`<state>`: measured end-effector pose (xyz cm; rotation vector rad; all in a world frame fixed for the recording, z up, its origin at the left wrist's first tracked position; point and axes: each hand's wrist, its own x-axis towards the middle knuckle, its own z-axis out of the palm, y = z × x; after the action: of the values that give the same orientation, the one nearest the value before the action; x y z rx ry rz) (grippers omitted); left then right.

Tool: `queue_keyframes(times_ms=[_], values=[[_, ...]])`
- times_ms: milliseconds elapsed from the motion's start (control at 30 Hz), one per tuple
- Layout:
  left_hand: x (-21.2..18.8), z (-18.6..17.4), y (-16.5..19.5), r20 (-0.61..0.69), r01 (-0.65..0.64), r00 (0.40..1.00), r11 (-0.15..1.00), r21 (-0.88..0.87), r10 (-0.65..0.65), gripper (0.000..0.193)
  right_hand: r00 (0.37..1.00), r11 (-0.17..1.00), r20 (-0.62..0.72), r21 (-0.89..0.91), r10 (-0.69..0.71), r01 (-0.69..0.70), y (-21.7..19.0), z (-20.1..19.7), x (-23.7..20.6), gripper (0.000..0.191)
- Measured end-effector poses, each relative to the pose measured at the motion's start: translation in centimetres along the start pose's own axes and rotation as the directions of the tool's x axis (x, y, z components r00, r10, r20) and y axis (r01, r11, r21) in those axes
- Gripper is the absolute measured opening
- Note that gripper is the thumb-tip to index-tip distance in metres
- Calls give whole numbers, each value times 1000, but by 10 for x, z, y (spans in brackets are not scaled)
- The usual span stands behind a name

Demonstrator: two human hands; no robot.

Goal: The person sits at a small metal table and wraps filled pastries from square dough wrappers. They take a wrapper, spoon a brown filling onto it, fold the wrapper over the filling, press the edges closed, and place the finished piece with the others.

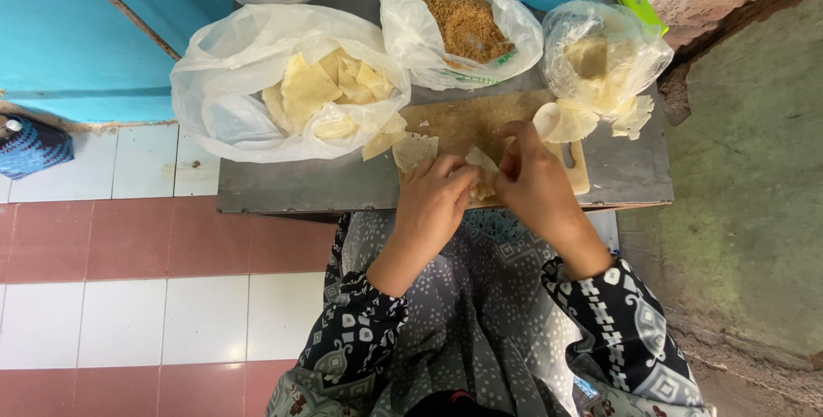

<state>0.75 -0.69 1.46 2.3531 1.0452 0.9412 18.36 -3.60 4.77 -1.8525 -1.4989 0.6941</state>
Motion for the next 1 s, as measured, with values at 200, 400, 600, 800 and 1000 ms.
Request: queue_keyframes(times_ms=[200, 400, 600, 800, 1000], values=[[0, 1, -2, 21, -9, 1000, 1000, -7, 9, 27, 999, 916, -39, 401, 13, 4, 13, 3, -4, 47], [7, 0, -4, 23, 38, 999, 999, -25, -37, 23, 999, 976, -39, 216, -3, 11, 8, 16, -5, 47], [1, -2, -5, -12, -10, 1000, 998, -61, 9, 19, 978, 980, -66, -38, -200, 198, 8, 14, -8, 41], [0, 0, -11, -21, -90, 996, 996, -23, 90, 15, 888, 876, -62, -207, -456, 435, 12, 7, -20, 30], [-5, -8, -19, 60, -216, 976, 968, 130, 210, 16, 771, 688, 90, -394, -631, 609, 12, -10, -32, 51]])
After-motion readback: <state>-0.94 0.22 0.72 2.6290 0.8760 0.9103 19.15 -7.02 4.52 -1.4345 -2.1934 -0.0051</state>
